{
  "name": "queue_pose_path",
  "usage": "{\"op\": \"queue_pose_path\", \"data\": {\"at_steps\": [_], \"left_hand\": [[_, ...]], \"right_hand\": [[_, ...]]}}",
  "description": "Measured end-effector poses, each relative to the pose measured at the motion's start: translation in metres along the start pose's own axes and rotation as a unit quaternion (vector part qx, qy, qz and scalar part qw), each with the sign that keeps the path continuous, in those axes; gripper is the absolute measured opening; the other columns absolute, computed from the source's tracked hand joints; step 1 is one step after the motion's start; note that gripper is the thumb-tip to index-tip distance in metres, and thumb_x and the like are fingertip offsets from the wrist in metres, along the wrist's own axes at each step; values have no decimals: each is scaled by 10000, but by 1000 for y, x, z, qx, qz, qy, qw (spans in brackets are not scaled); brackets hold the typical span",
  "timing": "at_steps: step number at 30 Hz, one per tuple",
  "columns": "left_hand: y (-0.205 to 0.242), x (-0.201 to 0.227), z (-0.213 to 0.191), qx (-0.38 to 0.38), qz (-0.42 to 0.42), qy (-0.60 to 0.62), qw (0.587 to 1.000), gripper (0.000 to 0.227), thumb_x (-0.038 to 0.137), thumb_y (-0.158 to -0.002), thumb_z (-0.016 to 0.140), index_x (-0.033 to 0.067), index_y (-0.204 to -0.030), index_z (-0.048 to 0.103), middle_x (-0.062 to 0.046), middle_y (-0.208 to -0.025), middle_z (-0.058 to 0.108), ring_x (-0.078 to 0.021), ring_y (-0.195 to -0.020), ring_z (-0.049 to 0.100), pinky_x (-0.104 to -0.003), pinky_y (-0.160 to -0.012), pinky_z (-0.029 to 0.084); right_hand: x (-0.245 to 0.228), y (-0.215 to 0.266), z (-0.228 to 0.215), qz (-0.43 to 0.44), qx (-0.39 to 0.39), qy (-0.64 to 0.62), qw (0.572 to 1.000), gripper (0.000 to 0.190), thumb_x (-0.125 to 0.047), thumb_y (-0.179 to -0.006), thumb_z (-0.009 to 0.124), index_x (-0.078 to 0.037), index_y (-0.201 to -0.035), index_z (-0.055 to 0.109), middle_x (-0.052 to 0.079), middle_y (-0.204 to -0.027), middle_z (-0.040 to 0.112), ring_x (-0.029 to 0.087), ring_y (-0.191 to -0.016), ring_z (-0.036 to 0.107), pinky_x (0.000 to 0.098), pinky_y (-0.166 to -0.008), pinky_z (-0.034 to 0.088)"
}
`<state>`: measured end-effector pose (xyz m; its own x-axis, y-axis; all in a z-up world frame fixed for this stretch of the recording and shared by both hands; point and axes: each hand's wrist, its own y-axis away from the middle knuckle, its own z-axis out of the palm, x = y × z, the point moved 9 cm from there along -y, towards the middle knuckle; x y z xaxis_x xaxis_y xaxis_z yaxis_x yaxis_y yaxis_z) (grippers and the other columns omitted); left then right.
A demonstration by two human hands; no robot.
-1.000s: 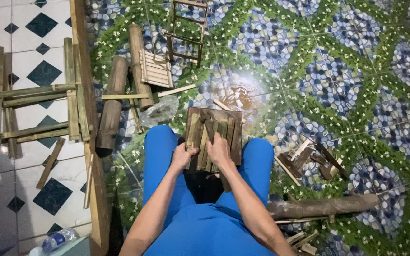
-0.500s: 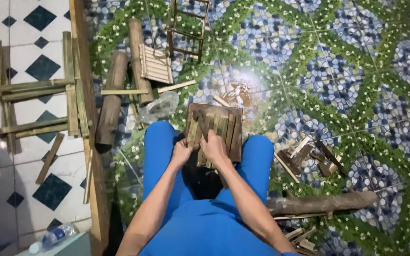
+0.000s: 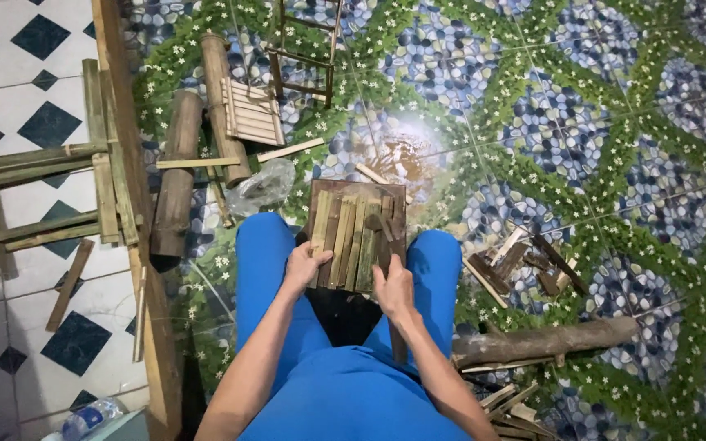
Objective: The person assembles a small structure from bamboo slats by hammering nails into them and aligning the pieces by hand while sitting on the floor.
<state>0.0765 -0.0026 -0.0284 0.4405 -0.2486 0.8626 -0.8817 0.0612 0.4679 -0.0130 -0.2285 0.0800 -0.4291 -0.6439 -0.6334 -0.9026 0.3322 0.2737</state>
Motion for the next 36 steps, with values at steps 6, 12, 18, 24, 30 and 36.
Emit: {"op": "queue_pose_path", "data": {"at_steps": [6, 12, 18, 24, 30, 36], "left_hand": [[0, -5, 1, -4, -8, 1, 1000, 356, 303, -726, 951, 99, -974, 797, -98, -866, 767, -200, -814, 676, -356, -716, 526], [6, 4, -4, 2, -7, 6, 1000, 357, 276, -723, 949, 82, -978, 792, -115, -883, 769, -219, -845, 677, -351, -754, 523], [18, 21, -4, -3, -15, -1, 1000, 348, 288, -744, 935, 92, -995, 796, -115, -911, 780, -244, -881, 714, -374, -777, 535], [12, 14, -3, -9, -23, -10, 1000, 335, 309, -740, 935, 114, -977, 800, -93, -884, 777, -240, -865, 718, -366, -760, 534], [27, 41, -2, -33, -35, 21, 999, 375, 259, -725, 937, 75, -1014, 783, -126, -916, 769, -240, -872, 700, -377, -772, 541], [7, -10, 24, -74, -63, 216, 972, 382, 14, -675, 934, 6, -998, 730, -93, -844, 728, -201, -762, 682, -372, -709, 585]], "right_hand": [[10, 13, -4, 15, -19, 1, 1000, 508, -240, -952, 659, 55, -1354, 559, 341, -1117, 701, 485, -1088, 685, 592, -849, 605], [3, 1, -40, -1, 83, -89, 993, 357, -155, -940, 685, 29, -1240, 626, 330, -1048, 715, 496, -1028, 693, 621, -757, 578], [2, -33, -50, 44, 60, -85, 994, 444, -191, -990, 643, 95, -1318, 556, 352, -1180, 671, 485, -1149, 652, 600, -863, 598], [13, -43, -39, 39, 54, -98, 993, 452, -163, -990, 652, 134, -1313, 545, 393, -1206, 642, 543, -1175, 612, 643, -879, 579], [-2, -15, -38, 47, 31, -147, 988, 223, -109, -971, 663, 39, -1136, 639, 280, -907, 700, 378, -834, 694, 508, -603, 614], [38, -1, -37, 67, 115, -255, 958, 126, -66, -946, 672, -22, -835, 634, 160, -508, 620, 231, -416, 622, 382, -371, 515]]}}
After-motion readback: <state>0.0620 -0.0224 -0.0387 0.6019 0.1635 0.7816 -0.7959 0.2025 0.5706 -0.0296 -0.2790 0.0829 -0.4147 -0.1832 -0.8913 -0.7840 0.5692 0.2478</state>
